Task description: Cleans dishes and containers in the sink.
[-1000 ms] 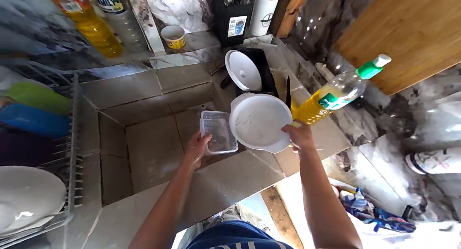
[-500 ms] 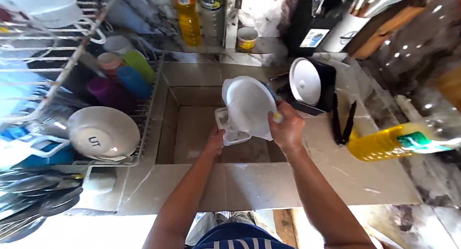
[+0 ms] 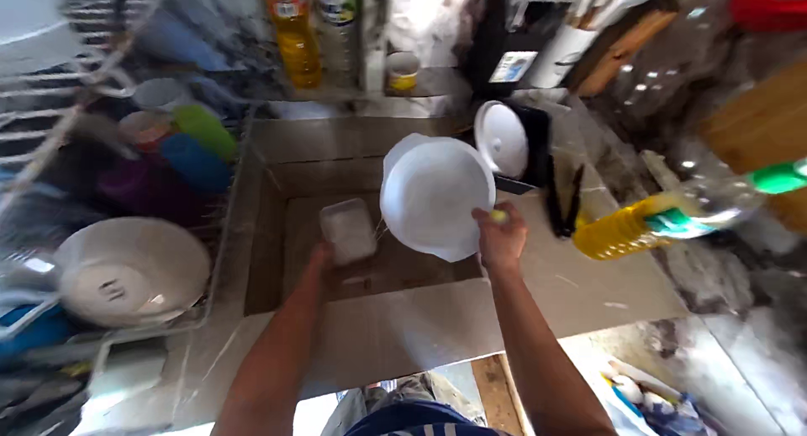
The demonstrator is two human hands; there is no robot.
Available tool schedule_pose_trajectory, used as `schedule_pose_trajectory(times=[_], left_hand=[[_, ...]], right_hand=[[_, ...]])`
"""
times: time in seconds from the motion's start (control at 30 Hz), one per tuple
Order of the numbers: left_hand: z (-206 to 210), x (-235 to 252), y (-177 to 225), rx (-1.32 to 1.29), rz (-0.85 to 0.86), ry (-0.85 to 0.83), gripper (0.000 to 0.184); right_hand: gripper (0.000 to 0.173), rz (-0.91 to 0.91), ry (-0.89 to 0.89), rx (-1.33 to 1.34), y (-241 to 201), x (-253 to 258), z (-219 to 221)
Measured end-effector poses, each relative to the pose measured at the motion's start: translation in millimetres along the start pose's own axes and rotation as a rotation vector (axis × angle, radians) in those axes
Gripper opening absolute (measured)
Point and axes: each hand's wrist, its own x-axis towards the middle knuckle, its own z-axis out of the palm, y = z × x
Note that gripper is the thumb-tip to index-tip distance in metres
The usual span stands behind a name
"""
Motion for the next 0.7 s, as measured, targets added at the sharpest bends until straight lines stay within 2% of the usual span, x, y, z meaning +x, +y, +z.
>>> schedule_pose_trajectory(times=[0.07,0.13,0.27,0.33,0.37,0.43,0.5,0.53,0.57,0.6,0.63,0.67,0.7], left_hand=[[1.8,15.5,-7.2,0.101,0.022,0.022,0.047],[4.4,25.2,-10.4,0.180,0.005,0.028,0.048],[16.8,33.8,-4.5,0.287,0.026,0.047,0.053],[27.3,23.0,16.2,0.315,0.118,0.106,0.066],[34.5,10.3,29.5,0.310,0.218,0.136,0.069],[55.3,-29.6,59.5,0.265,0.505,0.129,0.060],[88.0,-68.6,83.5,0.162,0.835,0.018,0.047],[109.2,-86.5,91.1,0.087,0.947,-0.067,0.042],[129.8,-106.5,98.2,0.002,0.978,-0.207,0.041],[147.1,-127.7,106.7,-0.083,0.930,-0.405,0.044],[161.5,-147.0,116.8,-0.182,0.806,-0.620,0.048],[174.3,-160.0,124.5,-0.285,0.680,-0.771,0.052],[185.0,-166.2,128.7,-0.378,0.592,-0.831,0.052]], right_hand=[[0.014,0.212,0.115,0.170,24.0,3.5,-37.8],[0.010,0.325,0.198,0.281,40.9,-1.0,-73.2],[0.010,0.450,0.273,0.236,66.1,-1.7,-129.6],[0.019,0.483,0.207,0.060,76.2,3.2,-151.0],[0.028,0.479,0.147,-0.104,76.7,6.2,-161.5],[0.043,0.419,0.086,-0.443,65.6,8.9,-178.8],[0.048,0.277,0.134,-0.534,43.0,6.8,-182.6],[0.047,0.181,0.141,-0.483,31.8,4.7,-176.0],[0.047,0.073,0.120,-0.365,24.9,1.6,-163.0],[0.046,-0.030,0.058,-0.191,22.4,-0.3,-145.5],[0.047,-0.110,-0.040,0.005,22.6,0.9,-126.2],[0.051,-0.156,-0.150,0.165,22.9,3.2,-109.9],[0.057,-0.182,-0.224,0.243,23.6,5.2,-101.0]])
